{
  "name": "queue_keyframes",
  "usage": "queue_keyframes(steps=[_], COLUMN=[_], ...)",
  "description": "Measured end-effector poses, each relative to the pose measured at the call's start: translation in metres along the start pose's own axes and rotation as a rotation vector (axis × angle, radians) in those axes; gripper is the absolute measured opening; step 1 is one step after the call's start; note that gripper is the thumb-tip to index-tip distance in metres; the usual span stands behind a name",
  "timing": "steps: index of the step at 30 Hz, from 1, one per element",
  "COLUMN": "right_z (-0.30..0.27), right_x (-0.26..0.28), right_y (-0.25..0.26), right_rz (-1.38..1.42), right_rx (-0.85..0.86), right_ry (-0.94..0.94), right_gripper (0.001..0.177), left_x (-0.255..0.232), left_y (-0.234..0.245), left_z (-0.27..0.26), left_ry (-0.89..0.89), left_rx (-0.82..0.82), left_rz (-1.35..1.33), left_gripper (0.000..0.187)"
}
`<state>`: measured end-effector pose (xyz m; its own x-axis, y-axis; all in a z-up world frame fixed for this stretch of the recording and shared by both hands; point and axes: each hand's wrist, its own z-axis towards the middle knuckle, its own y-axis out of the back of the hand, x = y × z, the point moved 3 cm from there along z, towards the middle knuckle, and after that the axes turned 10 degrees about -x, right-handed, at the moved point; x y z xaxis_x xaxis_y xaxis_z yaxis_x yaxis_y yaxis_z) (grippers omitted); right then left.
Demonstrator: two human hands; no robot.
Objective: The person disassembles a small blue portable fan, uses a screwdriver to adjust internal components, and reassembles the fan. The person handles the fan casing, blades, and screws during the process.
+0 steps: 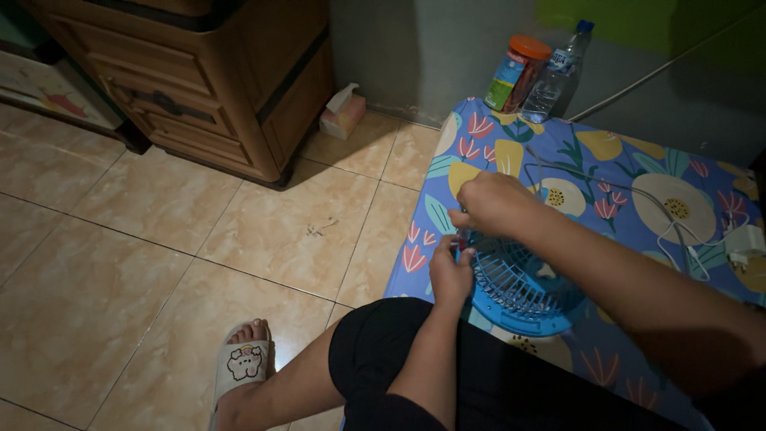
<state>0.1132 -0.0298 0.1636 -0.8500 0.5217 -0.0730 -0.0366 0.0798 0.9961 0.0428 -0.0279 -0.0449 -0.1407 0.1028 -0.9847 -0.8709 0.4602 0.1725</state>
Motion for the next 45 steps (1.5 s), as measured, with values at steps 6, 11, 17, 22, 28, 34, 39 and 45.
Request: queue_keyframes(steps=[6,11,17,22,28,34,39,45], right_z=[-0.001,0.005,0.003,-0.007,-0.006,-0.008,-0.011,-0.016], right_x=[0.013,-0.012,-0.022,-0.005,-0.007,0.003,0.019,0.01], right_y=[0.009,-0.009,-0.025,-0.007,-0.003,-0.008,-0.002,0.011], right_rz=[-0.074,0.164,-0.083,-0.127,0.157,0.052,-0.06,0.21], right_rx=[0.053,-0.072,-0.144,-0.093,-0.171,-0.01,0.058,-0.227], right_ry=[-0.086,0.311,0.191,-0.002,0.287,0.135,-0.027,0.355], right_gripper=[0.066,0.021,0.015,0.044,0.044,0.03,0.051,0.047], left_x=[-0.003,-0.001,-0.004,-0.006,-0.005,-0.015,-0.011,0.004], left_y=[0.001,-0.005,-0.004,-0.003,-0.003,0.002,0.002,-0.011], left_z=[-0.002,-0.003,-0.006,-0.005,-0.005,-0.007,-0.005,-0.005], left_ry=[-0.077,-0.122,-0.105,-0.137,-0.136,-0.058,-0.088,-0.137], left_rx=[-0.029,0.005,0.037,0.007,0.004,0.064,0.039,0.067], left_rz=[-0.002,0.043,0.116,0.082,0.074,0.045,0.056,0.09], left_gripper=[0.014,0.013,0.013,0.014,0.016,0.03,0.04,0.034])
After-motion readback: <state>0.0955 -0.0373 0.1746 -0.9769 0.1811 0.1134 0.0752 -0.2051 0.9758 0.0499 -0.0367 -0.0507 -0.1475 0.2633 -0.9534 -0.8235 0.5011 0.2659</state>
